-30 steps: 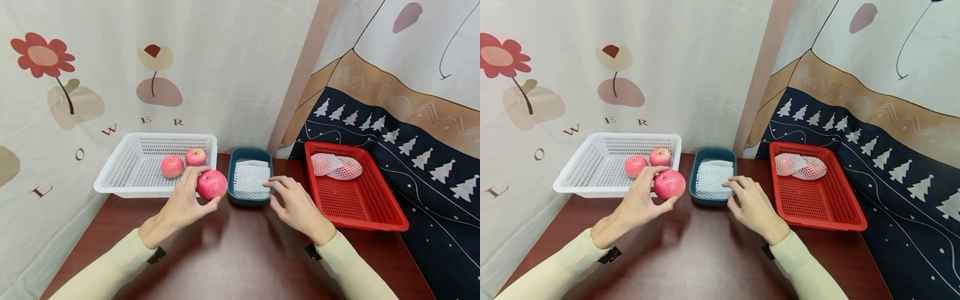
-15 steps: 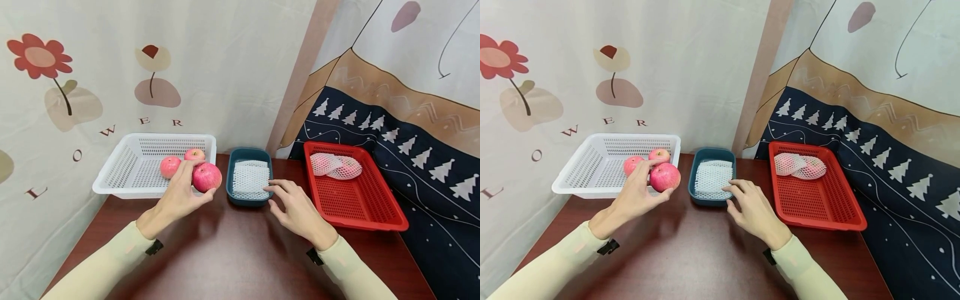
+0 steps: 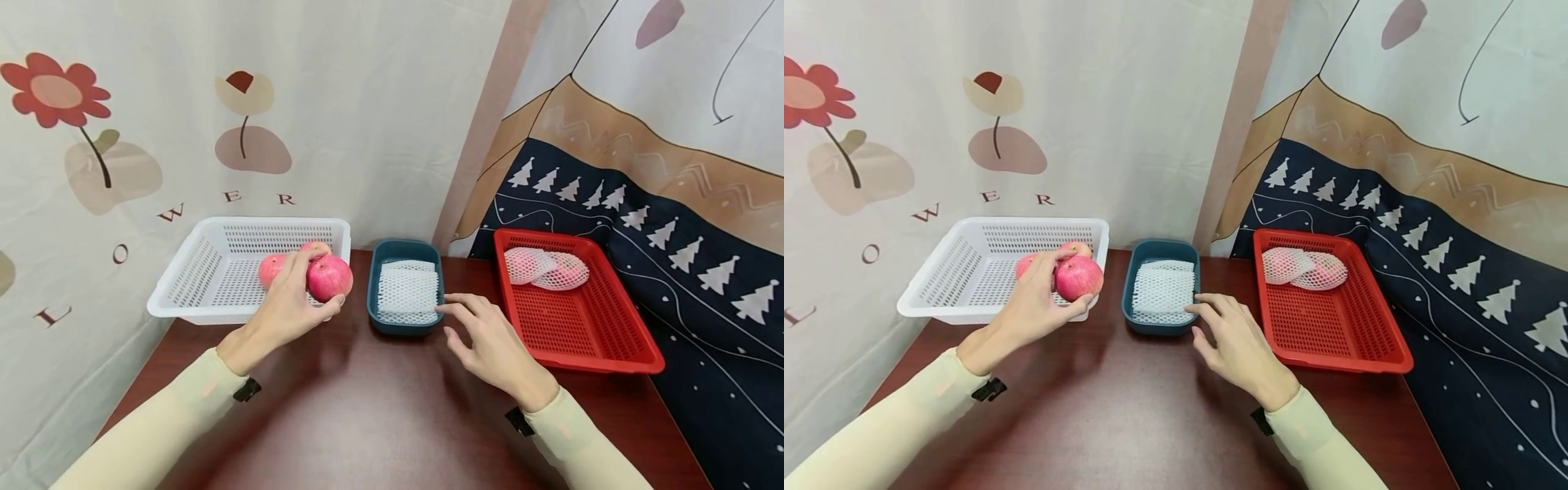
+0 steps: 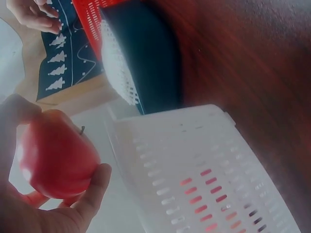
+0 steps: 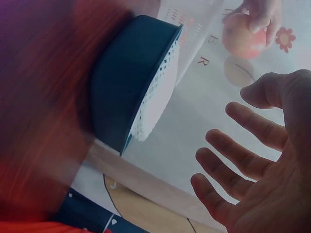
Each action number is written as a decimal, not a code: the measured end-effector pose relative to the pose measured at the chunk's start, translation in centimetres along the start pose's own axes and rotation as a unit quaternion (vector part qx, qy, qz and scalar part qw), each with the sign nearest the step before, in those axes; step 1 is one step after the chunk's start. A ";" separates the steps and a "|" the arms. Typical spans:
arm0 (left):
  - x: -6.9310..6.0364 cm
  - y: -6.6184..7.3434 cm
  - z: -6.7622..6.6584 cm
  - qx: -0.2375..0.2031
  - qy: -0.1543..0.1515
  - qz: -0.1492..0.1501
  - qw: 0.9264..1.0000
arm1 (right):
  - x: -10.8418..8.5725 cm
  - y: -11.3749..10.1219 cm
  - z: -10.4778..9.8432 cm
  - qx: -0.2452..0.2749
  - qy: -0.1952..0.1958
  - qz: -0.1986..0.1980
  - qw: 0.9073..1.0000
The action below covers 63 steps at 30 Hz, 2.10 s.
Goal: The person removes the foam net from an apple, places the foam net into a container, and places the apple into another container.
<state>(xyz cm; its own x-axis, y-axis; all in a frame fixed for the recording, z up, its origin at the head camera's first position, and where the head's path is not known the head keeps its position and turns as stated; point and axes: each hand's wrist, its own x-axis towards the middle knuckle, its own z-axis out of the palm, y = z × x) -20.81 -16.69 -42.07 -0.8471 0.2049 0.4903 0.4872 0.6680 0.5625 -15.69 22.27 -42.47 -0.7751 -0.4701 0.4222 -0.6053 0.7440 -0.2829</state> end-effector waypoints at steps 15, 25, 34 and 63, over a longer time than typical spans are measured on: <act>1.0 -0.9 -0.9 0.032 -0.053 -0.074 0.995 | -0.5 0.5 -0.5 -0.009 -0.001 0.016 1.000; 1.9 -1.6 -1.0 0.045 -0.078 -0.084 0.992 | -0.8 1.0 -1.0 -0.008 -0.003 0.032 0.999; 2.5 -2.2 -1.0 0.067 -0.098 -0.091 0.989 | -1.0 1.5 -1.2 -0.013 0.009 0.029 0.999; 5.4 -3.5 -1.3 0.112 -0.202 -0.069 0.971 | -1.1 2.7 -2.7 -0.020 0.011 0.052 0.998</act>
<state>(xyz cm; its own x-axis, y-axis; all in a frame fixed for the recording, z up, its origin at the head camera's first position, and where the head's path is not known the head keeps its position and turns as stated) -26.84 -18.86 -40.52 -0.9375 0.3349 0.0945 0.3423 0.8389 0.4231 -15.96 26.12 -41.40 -0.8287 -0.3797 0.4113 -0.5140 0.8071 -0.2906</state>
